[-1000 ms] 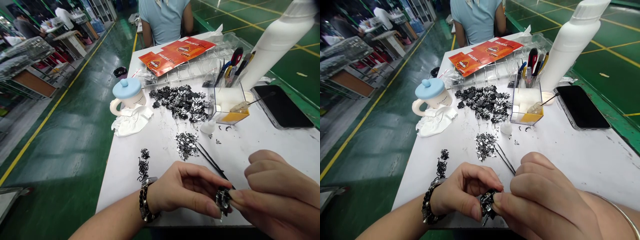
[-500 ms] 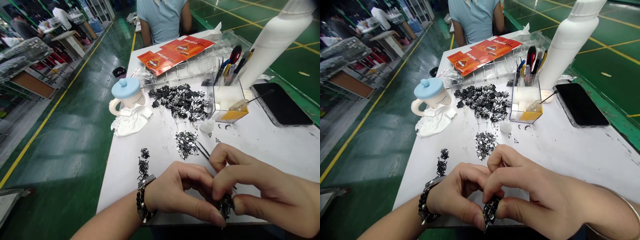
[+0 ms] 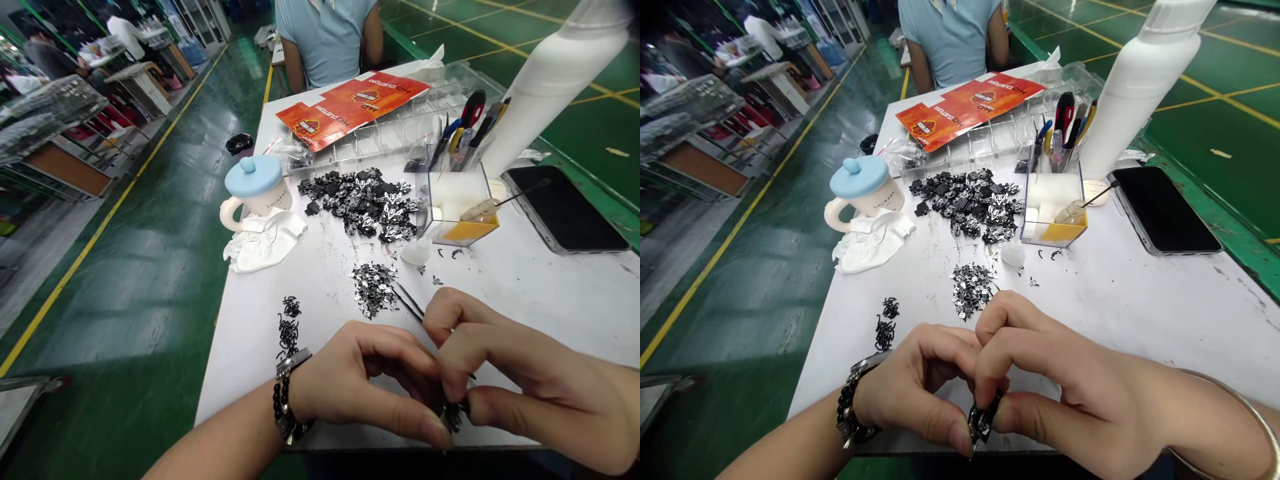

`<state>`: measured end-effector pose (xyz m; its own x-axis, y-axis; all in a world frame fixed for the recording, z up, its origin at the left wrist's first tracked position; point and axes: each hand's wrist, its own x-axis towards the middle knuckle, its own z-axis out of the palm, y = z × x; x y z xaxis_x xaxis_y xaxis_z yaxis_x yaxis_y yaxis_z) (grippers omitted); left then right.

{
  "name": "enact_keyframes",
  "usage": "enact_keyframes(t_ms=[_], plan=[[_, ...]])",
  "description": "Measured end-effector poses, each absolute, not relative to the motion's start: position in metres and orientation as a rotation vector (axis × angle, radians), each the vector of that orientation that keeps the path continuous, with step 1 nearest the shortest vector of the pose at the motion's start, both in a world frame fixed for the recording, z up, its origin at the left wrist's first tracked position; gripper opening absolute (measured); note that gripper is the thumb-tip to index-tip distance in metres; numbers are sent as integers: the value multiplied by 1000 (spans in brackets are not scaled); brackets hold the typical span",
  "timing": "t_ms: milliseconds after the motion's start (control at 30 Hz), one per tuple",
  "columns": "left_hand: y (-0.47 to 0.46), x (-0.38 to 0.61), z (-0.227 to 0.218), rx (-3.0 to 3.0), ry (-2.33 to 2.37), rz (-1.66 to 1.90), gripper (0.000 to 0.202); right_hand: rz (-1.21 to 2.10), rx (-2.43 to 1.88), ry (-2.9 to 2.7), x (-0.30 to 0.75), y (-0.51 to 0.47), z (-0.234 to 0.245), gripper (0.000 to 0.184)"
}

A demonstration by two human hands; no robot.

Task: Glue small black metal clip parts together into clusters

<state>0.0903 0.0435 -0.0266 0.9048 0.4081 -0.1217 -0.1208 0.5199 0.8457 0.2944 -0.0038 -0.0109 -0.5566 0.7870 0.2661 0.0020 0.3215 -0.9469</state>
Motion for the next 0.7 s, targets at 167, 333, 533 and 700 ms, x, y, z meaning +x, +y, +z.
enact_keyframes(t_ms=[167,333,533,700], plan=[[44,91,-26,984,337,313,28,1221,-723,-1895,296,-5,-10,12],[44,89,-25,975,357,311,26,1212,-738,-1872,295,-5,-13,12],[42,90,-25,885,341,287,26,1326,-716,-1868,294,-3,-12,17],[35,93,-29,631,325,243,25,1440,-722,-1846,292,-1,-11,8]])
